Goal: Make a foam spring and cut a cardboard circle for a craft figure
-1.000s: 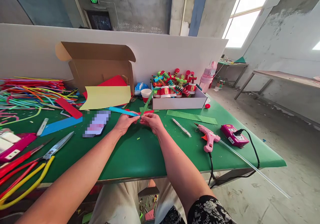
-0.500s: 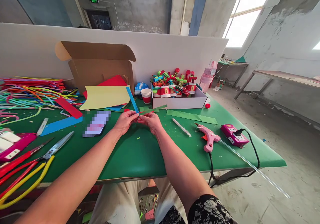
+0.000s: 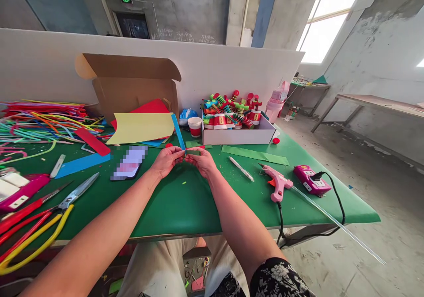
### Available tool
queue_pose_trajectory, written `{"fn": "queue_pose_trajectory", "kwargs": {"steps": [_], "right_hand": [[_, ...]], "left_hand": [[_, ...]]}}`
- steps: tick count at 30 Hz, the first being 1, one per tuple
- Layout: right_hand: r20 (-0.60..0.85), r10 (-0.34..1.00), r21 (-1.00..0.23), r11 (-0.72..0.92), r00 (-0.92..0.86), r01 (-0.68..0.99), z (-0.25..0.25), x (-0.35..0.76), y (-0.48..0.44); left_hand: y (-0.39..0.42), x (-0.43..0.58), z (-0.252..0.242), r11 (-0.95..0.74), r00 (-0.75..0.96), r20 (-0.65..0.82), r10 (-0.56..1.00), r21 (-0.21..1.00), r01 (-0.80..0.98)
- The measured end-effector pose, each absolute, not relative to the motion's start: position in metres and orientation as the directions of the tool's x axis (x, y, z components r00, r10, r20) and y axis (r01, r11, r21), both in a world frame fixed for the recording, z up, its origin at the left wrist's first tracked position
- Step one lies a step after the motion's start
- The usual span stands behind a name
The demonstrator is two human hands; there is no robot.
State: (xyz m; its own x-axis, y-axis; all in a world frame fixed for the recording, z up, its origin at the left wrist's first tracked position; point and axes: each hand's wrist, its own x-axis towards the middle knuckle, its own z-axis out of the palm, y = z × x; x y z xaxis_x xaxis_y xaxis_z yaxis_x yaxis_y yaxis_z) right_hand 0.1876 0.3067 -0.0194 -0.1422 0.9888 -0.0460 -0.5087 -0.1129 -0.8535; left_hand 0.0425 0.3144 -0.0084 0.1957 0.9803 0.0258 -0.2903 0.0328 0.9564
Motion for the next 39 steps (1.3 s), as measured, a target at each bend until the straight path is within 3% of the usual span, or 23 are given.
{"fn": "queue_pose_trajectory", "kwargs": {"steps": [20,30,39], "right_hand": [[0.020,0.995,-0.924,-0.018,-0.096,-0.382,-0.0152,0.1858,0.3037],[-0.010,0.999,-0.872,-0.028,-0.039,-0.488,-0.0149,0.1872,0.3071],[-0.050,0.992,-0.869,-0.102,-0.119,-0.485,-0.0149,0.1859,0.3047]], "left_hand": [[0.3205,0.0404,-0.0175,0.011,0.171,0.034,0.985,0.968,-0.253],[0.3120,0.0442,-0.0129,0.036,0.253,0.039,0.967,0.957,-0.287],[0.3164,0.0447,-0.0138,-0.119,0.091,0.139,0.986,0.974,-0.195]]}}
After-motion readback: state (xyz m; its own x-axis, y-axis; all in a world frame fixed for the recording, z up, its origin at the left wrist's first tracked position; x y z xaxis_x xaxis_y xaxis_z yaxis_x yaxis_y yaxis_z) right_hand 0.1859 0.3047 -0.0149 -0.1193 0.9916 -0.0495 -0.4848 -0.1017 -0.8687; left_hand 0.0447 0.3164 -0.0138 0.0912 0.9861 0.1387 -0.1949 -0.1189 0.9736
